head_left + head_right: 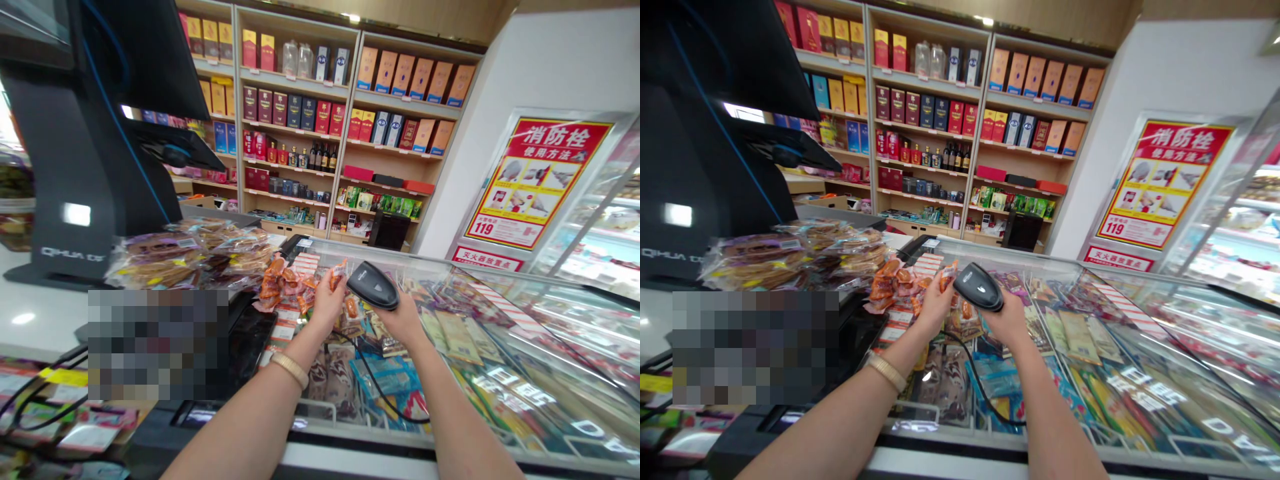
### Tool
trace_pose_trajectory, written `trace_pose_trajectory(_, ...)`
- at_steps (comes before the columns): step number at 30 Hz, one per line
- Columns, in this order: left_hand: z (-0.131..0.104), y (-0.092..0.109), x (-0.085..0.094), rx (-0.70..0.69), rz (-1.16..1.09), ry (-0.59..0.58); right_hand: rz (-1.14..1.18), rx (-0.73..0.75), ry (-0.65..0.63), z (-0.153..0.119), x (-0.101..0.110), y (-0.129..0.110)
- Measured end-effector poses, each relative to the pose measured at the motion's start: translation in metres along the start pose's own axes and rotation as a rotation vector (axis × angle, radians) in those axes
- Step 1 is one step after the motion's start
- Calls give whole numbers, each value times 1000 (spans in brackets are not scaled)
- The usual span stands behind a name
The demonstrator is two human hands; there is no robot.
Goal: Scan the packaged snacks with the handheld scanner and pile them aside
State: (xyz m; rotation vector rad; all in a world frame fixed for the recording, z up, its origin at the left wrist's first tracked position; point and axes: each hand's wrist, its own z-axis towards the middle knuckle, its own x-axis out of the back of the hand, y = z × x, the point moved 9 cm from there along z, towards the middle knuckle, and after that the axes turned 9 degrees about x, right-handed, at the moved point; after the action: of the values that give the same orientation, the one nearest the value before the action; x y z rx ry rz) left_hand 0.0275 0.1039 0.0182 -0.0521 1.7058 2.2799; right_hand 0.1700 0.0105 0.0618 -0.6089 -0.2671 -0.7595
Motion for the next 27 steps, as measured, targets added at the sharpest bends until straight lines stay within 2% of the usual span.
trace_pose_trajectory(2,-1,11,9,-73,162,97,-29,-5,25,-1,3,2)
trace_pose_trajectory(5,-7,41,30,-205,491,330,-83,-40,64,-2,8,7)
trace_pose_trajectory(7,-10,58,41,-240,714,453,-94,-52,90,-3,11,9)
trace_pose_trajectory(9,-9,67,51,-209,917,540,-92,-52,109,-3,14,9)
trace_pose_trajectory(12,-5,61,62,-109,1156,585,-87,-57,128,-3,16,8)
trace_pose_trajectory(16,-2,49,64,-65,1288,573,-79,-76,132,-3,18,9)
trace_pose_trajectory(21,-9,61,52,-186,1237,574,-91,-74,157,-2,22,10)
trace_pose_trajectory(24,-11,63,32,-324,1157,414,-103,-70,180,-2,24,10)
trace_pose_trajectory(27,-13,45,3,-401,1059,104,-107,-72,193,-2,25,10)
